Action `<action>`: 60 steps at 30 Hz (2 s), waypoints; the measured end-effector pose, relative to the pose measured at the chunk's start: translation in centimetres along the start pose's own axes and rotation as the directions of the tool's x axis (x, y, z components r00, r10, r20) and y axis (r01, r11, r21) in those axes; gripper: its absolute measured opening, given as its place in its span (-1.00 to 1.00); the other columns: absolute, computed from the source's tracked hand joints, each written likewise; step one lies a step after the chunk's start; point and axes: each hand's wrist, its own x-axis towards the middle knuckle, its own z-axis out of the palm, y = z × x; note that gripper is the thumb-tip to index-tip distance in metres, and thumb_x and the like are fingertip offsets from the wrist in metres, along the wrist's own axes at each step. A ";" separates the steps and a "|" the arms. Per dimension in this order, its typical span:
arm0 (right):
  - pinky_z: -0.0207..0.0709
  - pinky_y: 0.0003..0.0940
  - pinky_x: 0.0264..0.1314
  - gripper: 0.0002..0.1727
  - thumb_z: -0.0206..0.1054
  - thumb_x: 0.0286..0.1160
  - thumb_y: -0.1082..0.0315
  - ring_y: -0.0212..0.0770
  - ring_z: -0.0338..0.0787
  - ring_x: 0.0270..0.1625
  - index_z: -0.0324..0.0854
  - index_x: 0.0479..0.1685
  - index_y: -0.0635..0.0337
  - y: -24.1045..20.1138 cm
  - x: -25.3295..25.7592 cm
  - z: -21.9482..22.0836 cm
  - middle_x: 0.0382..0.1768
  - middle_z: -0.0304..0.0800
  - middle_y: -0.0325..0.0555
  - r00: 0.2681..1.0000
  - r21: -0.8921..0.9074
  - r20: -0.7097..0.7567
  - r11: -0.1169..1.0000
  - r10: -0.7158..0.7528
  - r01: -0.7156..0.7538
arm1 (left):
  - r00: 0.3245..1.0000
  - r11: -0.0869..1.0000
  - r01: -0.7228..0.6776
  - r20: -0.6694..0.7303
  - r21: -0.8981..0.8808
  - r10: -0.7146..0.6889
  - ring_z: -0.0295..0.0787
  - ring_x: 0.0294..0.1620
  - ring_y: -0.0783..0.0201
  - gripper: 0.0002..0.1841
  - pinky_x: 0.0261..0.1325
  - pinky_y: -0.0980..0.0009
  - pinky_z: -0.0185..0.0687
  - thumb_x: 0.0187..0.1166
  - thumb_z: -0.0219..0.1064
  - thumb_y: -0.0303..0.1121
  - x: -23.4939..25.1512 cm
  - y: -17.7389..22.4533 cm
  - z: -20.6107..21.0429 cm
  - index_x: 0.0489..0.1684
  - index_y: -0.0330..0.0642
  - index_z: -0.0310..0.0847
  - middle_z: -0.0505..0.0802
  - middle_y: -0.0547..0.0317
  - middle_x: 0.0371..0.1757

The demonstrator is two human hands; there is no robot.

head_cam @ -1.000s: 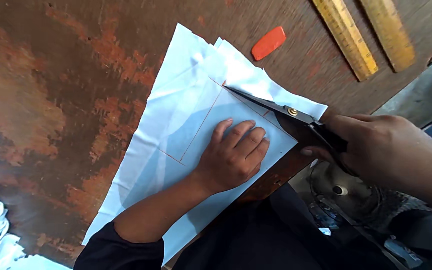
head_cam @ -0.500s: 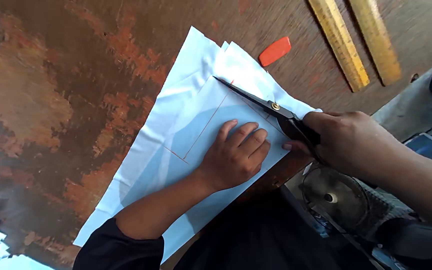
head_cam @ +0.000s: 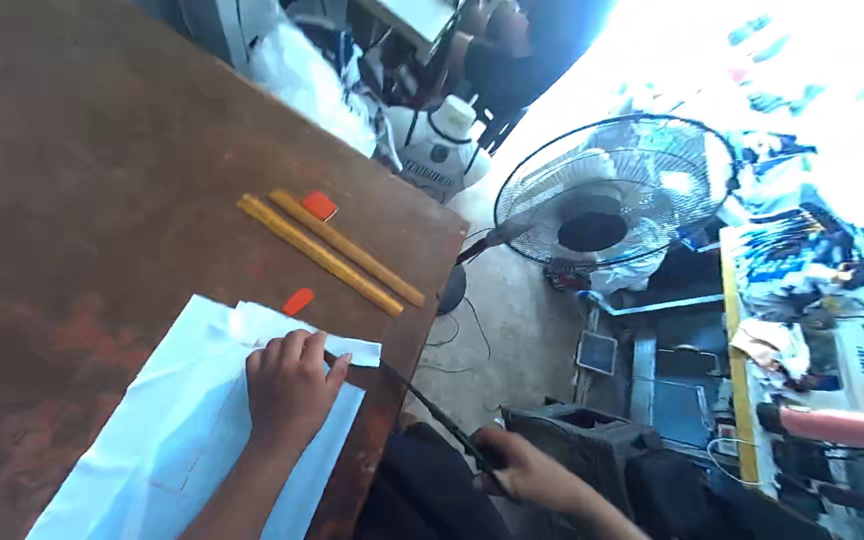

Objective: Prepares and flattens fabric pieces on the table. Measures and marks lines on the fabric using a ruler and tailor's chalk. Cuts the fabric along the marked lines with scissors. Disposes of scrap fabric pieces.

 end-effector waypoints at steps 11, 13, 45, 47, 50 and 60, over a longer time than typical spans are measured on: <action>0.61 -0.36 -0.11 -0.55 0.50 0.48 0.16 -0.39 0.70 -0.28 0.65 0.15 0.35 4.0 0.5 0.0 -0.26 0.77 -0.11 0.959 0.264 -0.137 0.924 -0.247 0.275 | 0.990 0.996 0.070 0.123 0.050 -0.076 0.82 0.03 -0.38 -0.81 0.20 -0.39 0.54 0.64 0.34 -0.42 5.0 -0.6 0.5 -0.17 -0.41 0.80 0.86 -0.37 -0.12; 0.61 -0.37 -0.13 -0.56 0.50 0.48 0.17 -0.40 0.69 -0.30 0.65 0.16 0.34 3.4 1.7 -1.9 -0.26 0.77 -0.12 0.959 0.251 -0.102 0.926 -0.265 0.283 | 0.962 0.957 0.268 0.082 -0.112 -0.260 0.72 0.19 -0.53 -0.68 0.30 -0.50 0.46 0.74 0.20 -0.38 6.5 -2.5 -1.6 0.08 -0.54 0.71 0.79 -0.56 0.07; 0.63 -0.22 -0.32 -0.53 0.73 0.14 -0.04 -0.28 0.70 -0.38 0.68 -0.17 0.04 -32.7 31.0 -12.6 -0.42 0.69 -0.25 0.586 -0.587 0.802 -0.030 0.119 0.809 | 0.755 0.789 0.614 -0.278 -0.017 -0.594 0.65 0.41 -0.08 -0.71 0.41 -0.07 0.50 0.67 0.23 -0.23 -5.1 4.9 4.3 0.10 -0.11 0.83 0.82 0.02 0.27; 0.63 -0.11 -0.27 -0.62 0.73 0.19 0.15 -0.20 0.72 -0.35 0.69 -0.15 0.09 -33.7 31.4 -11.2 -0.40 0.70 -0.20 0.565 -0.558 0.817 -0.088 0.114 0.825 | 0.743 0.782 0.623 -0.293 -0.024 -0.601 0.65 0.40 -0.07 -0.73 0.43 -0.08 0.48 0.68 0.23 -0.24 -5.0 4.9 4.6 0.09 -0.09 0.83 0.82 0.03 0.26; 0.64 -0.07 -0.32 -0.73 0.67 0.17 0.34 -0.19 0.72 -0.38 0.69 -0.21 0.09 -34.8 32.5 -9.9 -0.41 0.71 -0.21 0.484 -0.463 0.872 -0.193 0.077 0.865 | 0.726 0.780 0.625 -0.343 -0.030 -0.595 0.66 0.40 -0.04 -0.74 0.46 -0.05 0.45 0.67 0.25 -0.23 -5.0 4.7 4.8 0.06 -0.06 0.84 0.83 0.05 0.24; 0.55 -0.12 -0.45 -0.77 0.58 0.17 0.21 -0.27 0.67 -0.47 0.62 -0.30 -0.02 -36.2 33.6 -6.9 -0.52 0.62 -0.34 0.438 -0.392 0.890 -0.282 0.125 0.876 | 0.730 0.797 0.604 -0.389 -0.019 -0.563 0.61 0.46 -0.01 -0.71 0.53 -0.02 0.36 0.66 0.25 -0.24 -5.6 4.3 5.8 0.17 -0.03 0.83 0.83 0.07 0.29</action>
